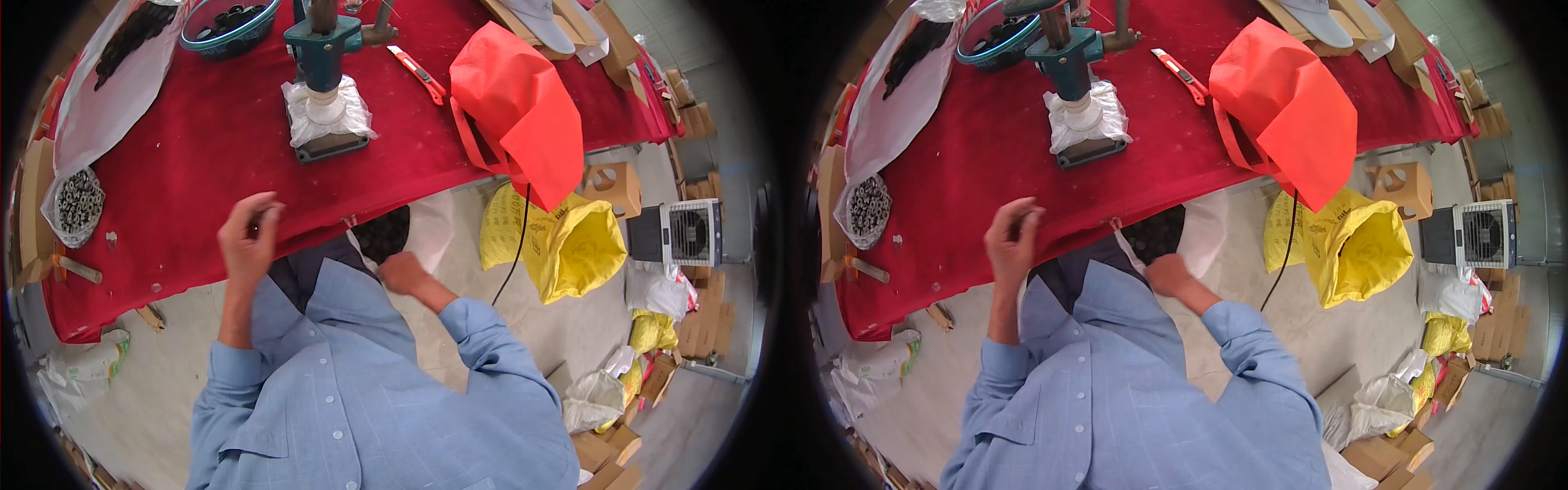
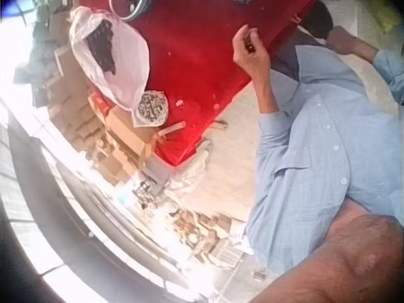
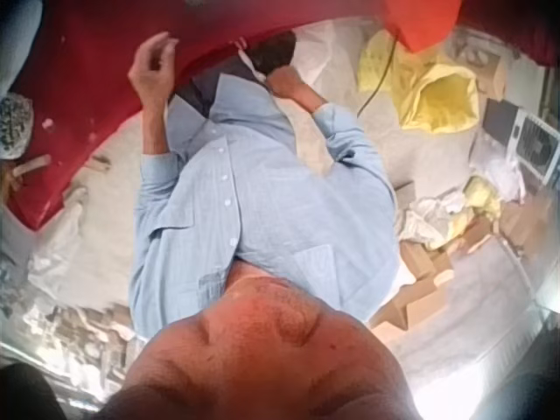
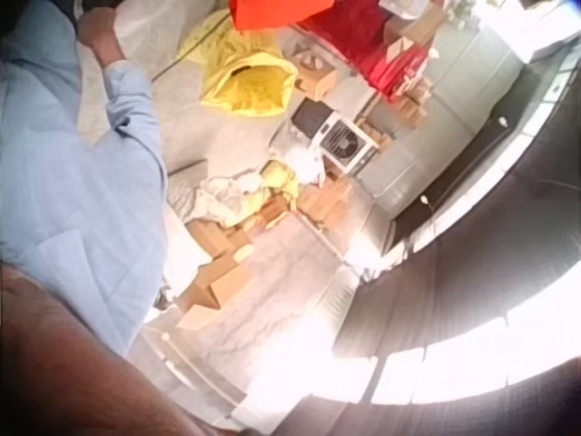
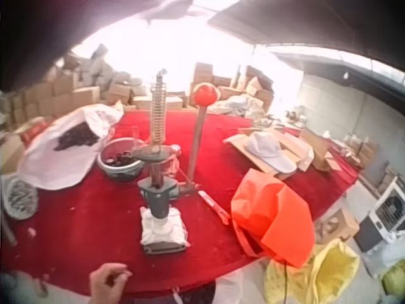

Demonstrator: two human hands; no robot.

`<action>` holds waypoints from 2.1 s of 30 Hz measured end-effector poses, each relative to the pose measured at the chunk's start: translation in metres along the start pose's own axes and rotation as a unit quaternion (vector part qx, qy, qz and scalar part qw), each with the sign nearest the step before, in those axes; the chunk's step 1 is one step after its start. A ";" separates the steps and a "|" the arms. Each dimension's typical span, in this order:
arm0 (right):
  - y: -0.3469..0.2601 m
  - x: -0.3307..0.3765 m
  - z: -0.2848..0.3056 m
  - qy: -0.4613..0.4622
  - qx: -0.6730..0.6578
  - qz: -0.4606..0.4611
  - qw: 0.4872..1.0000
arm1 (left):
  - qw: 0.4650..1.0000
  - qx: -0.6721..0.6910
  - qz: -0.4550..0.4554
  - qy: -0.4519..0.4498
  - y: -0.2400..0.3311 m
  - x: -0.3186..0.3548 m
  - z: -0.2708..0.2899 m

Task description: The person pours dark circular discs from a white sack onto a red table and arranges them into rows. They then take small metal washers from a plastic bag and place one washer onto each disc. The person continues to organize the components on the table.

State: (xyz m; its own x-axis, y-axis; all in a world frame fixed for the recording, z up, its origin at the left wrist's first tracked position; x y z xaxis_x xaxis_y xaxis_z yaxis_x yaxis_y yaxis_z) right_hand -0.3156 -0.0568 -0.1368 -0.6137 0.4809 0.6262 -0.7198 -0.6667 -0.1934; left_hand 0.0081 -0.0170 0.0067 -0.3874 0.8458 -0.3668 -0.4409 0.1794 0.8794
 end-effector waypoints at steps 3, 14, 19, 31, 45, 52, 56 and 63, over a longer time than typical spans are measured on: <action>-0.025 -0.014 -0.002 -0.008 0.037 0.003 0.999 | 0.998 -0.045 0.022 0.024 -0.011 0.006 0.040; -0.028 0.025 0.083 -0.060 0.002 0.027 0.998 | 0.979 -0.142 -0.104 0.098 -0.006 0.013 0.045; -0.124 0.060 0.220 0.028 -0.209 0.291 0.933 | 0.979 -0.151 -0.105 0.084 -0.001 0.015 0.056; -0.259 -0.225 0.409 0.516 -0.151 0.278 0.796 | 0.995 0.044 0.085 0.029 -0.006 -0.013 0.118; -0.246 -0.317 0.434 0.477 0.203 0.167 0.839 | 0.978 -0.154 0.041 0.131 -0.061 -0.041 0.210; -0.215 -0.249 0.450 0.627 0.077 0.142 0.762 | 0.978 -0.152 0.038 0.138 -0.061 -0.041 0.211; -0.153 -0.263 0.463 0.596 0.105 -0.002 0.796 | 0.978 -0.145 0.030 0.145 -0.061 -0.046 0.205; -0.137 -0.268 0.467 0.554 0.066 -0.105 0.823 | 0.978 -0.024 0.145 0.147 -0.055 -0.063 0.233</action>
State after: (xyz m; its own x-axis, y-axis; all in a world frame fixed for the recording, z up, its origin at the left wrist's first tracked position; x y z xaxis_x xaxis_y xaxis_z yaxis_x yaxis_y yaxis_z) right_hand 0.0989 -0.3601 0.0749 -0.4523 0.7686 -0.4525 -0.8509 -0.5239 -0.0395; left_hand 0.2457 0.0365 0.0522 -0.7155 0.6747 -0.1813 -0.3122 -0.0766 0.9469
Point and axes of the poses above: each hand's wrist, its own x-axis away from the middle knuckle, its own z-axis out of the back of the hand, y = z × x, the point moved 2 cm from there along -x, towards the middle knuckle, and after that the axes turned 2 degrees about -z, right-handed, at the moved point
